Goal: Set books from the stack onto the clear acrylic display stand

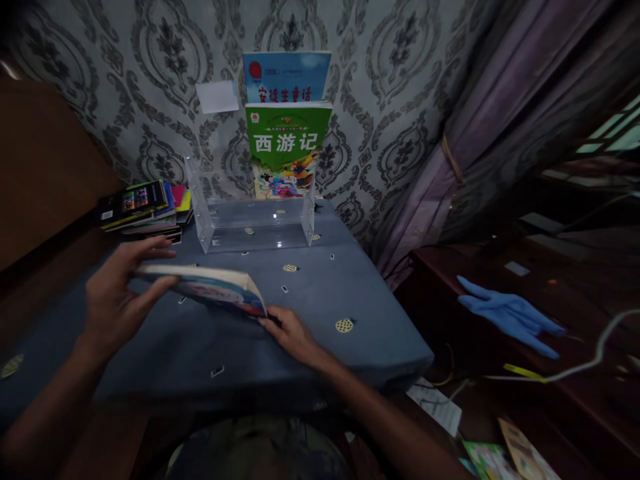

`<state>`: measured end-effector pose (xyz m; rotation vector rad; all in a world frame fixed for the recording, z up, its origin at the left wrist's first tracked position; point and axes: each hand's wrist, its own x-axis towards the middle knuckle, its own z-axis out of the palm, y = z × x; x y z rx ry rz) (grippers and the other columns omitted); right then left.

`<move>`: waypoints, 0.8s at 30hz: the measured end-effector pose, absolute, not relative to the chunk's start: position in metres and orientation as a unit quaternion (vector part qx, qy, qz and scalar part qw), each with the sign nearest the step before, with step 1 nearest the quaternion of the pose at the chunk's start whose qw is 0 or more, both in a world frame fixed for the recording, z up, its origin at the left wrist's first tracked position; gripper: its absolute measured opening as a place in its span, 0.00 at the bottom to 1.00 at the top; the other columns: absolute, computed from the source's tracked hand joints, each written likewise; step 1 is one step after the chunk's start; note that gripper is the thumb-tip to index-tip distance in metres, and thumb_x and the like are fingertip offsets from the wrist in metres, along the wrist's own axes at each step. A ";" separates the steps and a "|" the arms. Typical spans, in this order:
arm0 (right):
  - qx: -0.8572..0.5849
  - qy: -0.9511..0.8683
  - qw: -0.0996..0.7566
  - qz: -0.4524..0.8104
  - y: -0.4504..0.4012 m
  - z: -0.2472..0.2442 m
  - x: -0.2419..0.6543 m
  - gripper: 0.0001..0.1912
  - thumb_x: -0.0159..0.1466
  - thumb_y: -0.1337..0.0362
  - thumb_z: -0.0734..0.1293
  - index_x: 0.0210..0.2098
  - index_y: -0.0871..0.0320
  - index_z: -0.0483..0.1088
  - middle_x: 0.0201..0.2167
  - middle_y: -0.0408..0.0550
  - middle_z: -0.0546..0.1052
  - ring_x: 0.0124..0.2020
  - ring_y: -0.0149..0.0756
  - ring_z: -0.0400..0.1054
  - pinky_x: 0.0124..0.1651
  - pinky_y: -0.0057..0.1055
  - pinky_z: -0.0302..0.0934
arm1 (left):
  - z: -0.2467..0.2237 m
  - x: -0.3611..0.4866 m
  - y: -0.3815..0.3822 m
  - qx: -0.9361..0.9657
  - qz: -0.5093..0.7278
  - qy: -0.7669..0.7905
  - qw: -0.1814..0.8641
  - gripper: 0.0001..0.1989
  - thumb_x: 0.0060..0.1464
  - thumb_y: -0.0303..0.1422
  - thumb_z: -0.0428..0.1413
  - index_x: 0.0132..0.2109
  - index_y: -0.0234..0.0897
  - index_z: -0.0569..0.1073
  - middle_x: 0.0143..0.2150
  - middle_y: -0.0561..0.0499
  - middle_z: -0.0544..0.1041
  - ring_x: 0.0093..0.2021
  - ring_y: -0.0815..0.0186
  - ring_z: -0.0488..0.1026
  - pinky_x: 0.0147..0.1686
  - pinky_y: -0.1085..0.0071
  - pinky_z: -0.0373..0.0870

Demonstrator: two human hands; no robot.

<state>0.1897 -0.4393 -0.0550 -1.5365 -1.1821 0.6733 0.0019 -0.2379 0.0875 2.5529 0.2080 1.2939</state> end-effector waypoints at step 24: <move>-0.625 -0.376 0.566 0.384 -0.431 -0.058 0.198 0.25 0.58 0.39 0.69 0.29 0.55 0.64 0.20 0.36 0.68 0.18 0.27 0.61 0.21 0.25 0.58 | -0.036 0.091 -0.143 0.825 0.307 0.237 0.412 0.18 0.52 0.34 0.53 0.50 0.37 0.69 0.41 0.47 0.79 0.42 0.59 0.78 0.43 0.64 0.74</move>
